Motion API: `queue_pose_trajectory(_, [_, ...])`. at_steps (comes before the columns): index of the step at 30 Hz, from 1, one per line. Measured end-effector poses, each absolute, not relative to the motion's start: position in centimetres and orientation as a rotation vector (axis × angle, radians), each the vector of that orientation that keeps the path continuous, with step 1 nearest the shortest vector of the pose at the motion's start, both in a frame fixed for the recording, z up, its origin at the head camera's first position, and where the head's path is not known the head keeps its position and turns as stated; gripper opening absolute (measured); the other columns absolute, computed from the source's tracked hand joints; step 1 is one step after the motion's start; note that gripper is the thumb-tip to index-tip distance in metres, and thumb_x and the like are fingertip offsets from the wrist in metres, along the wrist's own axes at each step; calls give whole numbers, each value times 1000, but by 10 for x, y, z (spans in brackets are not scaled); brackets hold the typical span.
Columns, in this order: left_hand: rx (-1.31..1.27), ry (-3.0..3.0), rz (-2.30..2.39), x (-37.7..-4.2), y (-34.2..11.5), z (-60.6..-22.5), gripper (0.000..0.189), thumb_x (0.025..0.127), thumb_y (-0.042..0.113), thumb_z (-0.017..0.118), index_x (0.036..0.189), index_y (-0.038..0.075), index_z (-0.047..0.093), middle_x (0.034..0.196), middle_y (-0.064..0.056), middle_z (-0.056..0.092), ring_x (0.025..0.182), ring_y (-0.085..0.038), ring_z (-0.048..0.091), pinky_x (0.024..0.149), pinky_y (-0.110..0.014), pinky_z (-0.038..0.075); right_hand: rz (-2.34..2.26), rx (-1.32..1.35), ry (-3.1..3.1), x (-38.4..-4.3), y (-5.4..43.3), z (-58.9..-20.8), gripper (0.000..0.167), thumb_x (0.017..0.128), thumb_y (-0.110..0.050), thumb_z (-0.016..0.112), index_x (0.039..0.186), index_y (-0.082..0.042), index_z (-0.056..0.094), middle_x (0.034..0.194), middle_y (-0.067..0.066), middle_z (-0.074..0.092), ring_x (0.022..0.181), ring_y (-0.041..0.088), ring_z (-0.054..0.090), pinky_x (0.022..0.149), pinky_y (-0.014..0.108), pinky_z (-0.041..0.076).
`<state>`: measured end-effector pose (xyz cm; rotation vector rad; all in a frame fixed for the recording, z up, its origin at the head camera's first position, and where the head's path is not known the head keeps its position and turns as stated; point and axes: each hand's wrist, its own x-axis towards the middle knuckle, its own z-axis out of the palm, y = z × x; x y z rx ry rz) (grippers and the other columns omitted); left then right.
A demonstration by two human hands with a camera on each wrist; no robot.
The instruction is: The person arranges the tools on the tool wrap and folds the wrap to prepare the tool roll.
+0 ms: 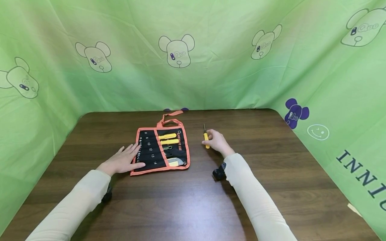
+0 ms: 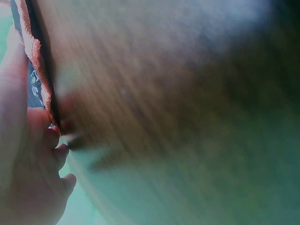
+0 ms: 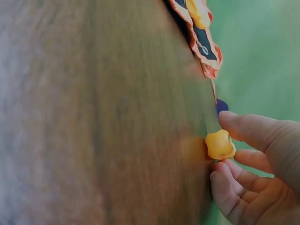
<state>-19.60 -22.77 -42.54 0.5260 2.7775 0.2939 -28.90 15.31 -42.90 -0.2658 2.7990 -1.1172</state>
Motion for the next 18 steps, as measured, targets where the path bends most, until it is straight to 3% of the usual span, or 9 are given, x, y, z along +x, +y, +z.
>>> queue_pose_trajectory(6, [527,2779,291,-196,-228,-426,96,84,68,39,144,-4,19,149,-23,12,136,-38,11,105,-57,6,-1183,-184,2726,-289,153,-428,57,80,-10,70,129,5,44,89,16,57,60,17,55,49,27,50])
queue_pose_trajectory(18, [531,2778,282,-196,-229,-427,97,84,70,38,144,-5,20,149,-23,13,135,-39,11,104,-57,6,-1388,-114,2576,-286,156,-428,51,83,-3,65,126,11,41,87,18,57,46,17,58,46,30,52])
